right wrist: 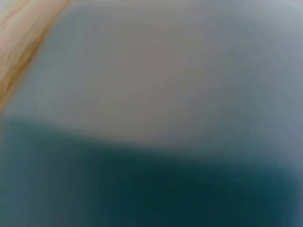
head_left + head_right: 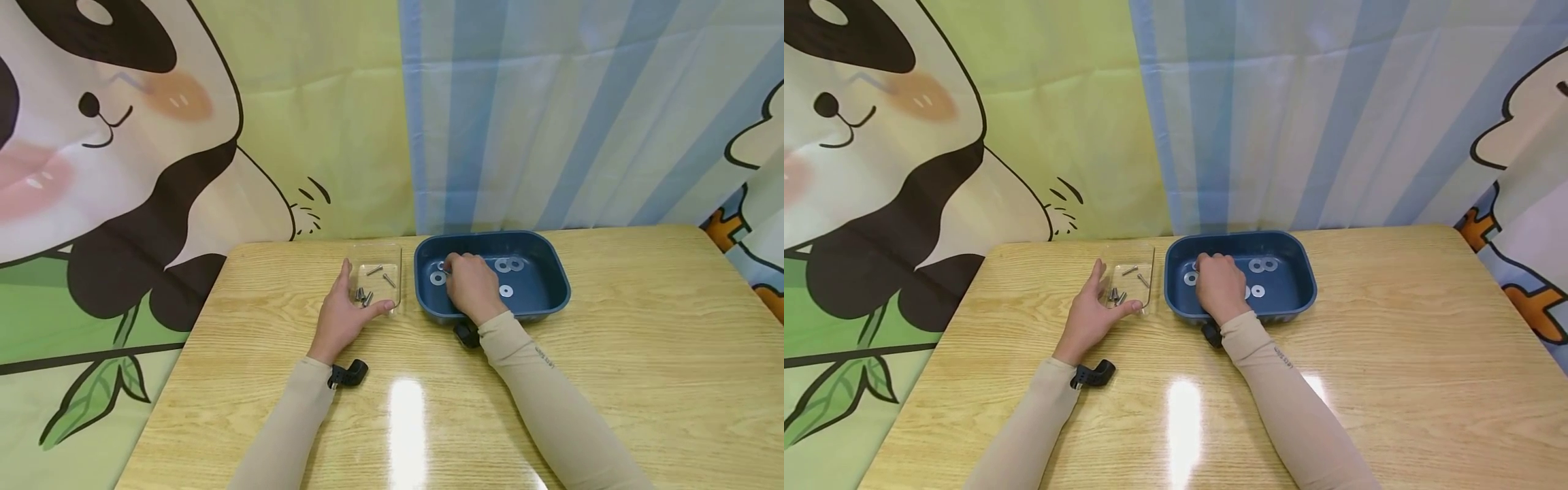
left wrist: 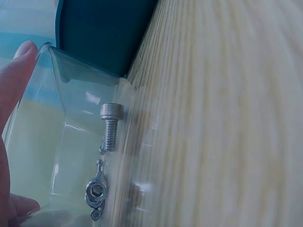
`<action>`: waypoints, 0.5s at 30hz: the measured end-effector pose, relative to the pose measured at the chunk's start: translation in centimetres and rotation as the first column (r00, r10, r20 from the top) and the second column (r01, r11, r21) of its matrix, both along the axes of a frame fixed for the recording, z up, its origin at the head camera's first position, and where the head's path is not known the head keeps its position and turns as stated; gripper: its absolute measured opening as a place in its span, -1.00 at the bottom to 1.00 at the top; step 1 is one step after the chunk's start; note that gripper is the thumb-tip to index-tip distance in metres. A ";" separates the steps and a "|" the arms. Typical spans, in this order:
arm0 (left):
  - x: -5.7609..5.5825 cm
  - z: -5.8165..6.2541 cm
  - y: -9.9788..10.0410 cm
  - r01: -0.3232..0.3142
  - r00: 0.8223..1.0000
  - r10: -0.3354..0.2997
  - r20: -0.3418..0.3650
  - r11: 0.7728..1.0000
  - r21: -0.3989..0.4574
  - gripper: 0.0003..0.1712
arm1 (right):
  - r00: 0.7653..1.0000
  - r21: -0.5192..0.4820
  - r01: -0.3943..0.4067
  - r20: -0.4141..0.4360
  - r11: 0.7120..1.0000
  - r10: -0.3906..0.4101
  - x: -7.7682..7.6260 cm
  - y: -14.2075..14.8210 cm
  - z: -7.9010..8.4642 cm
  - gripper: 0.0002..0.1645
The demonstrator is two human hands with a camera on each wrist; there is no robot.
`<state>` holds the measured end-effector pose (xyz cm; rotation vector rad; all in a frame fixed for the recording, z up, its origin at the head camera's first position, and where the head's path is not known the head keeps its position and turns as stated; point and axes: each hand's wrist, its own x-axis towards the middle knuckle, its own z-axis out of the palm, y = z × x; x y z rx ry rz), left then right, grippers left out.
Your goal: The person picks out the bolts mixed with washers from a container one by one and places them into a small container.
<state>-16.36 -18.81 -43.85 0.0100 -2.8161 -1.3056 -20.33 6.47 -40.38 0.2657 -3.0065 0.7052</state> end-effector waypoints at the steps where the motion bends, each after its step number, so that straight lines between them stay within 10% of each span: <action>1: 0.0 0.0 0.0 0.000 1.000 0.000 0.003 1.000 -0.001 0.56 | 1.000 -0.008 -0.004 -0.010 1.000 0.004 0.1 0.0 0.0 -0.70; 15: 0.0 0.0 0.0 -0.006 1.000 0.006 -0.004 1.000 -0.009 0.58 | 0.986 -0.072 -0.045 -0.163 0.996 0.033 0.4 -0.3 0.4 -0.75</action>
